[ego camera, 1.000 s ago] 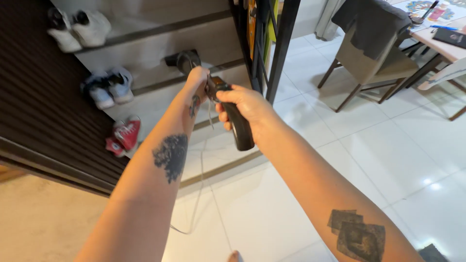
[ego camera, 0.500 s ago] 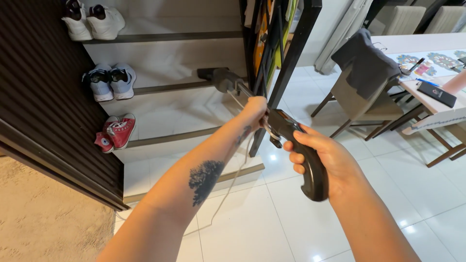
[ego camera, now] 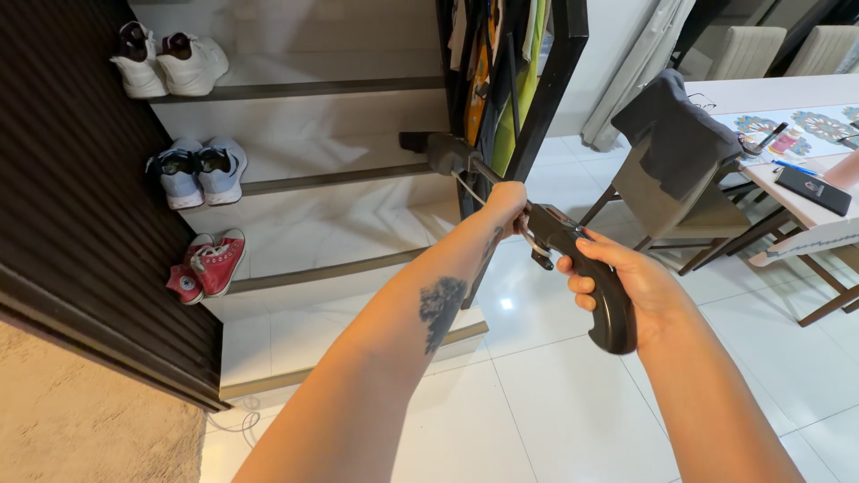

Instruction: The person vacuums the wooden stairs and then moves to the tiled floor, cleaning around the dining furniture using a vacuum cleaner.

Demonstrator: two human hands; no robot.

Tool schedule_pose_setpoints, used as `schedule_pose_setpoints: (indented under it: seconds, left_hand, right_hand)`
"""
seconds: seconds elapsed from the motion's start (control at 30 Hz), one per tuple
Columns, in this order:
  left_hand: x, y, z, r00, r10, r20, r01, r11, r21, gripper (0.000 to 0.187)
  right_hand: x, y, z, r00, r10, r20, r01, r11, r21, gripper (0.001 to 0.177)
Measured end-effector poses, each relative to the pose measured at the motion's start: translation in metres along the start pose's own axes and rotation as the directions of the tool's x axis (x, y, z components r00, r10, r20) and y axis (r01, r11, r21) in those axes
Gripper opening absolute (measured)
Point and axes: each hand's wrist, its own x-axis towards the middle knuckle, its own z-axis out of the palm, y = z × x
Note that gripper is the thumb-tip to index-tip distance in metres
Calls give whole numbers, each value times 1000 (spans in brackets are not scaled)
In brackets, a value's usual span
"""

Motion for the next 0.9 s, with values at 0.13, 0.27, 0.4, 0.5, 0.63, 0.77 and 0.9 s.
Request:
schedule_pose_setpoints:
  seconds: [0.13,0.27,0.4,0.5,0.63,0.77,0.9]
  left_hand:
    - [38,8,4,996,-24,-84,30,997,70,22]
    - [43,-3,15,999,44,-26,-44,999,-11,19]
    - [18,-21,3,987,143,-73,-150,983,-108,23]
    - [-17,-25,-25,977,170,-131,-181,981,-72,24]
    - [-64,-17,-57,974,182,-133,-193,979,-72,22]
    - [-100,-15,-72,973,194,-129,-212,966,-149,21]
    - [-135,-12,-82,978,158,-134,-179,972,-154,20]
  right_hand:
    - [43,-4,-21,998,10,58,-10,1000,-2,43]
    - [42,-14,-38,999,21,44,-22,999,29,45]
    - [34,10,-16,998,65,9,-64,996,-54,51]
    - [22,29,18,995,93,23,-89,986,-142,69]
    - [-9,38,56,995,99,6,-96,981,-167,79]
    - [-37,40,73,991,117,62,-104,978,-181,80]
    - [-67,41,81,988,109,111,-88,979,-182,78]
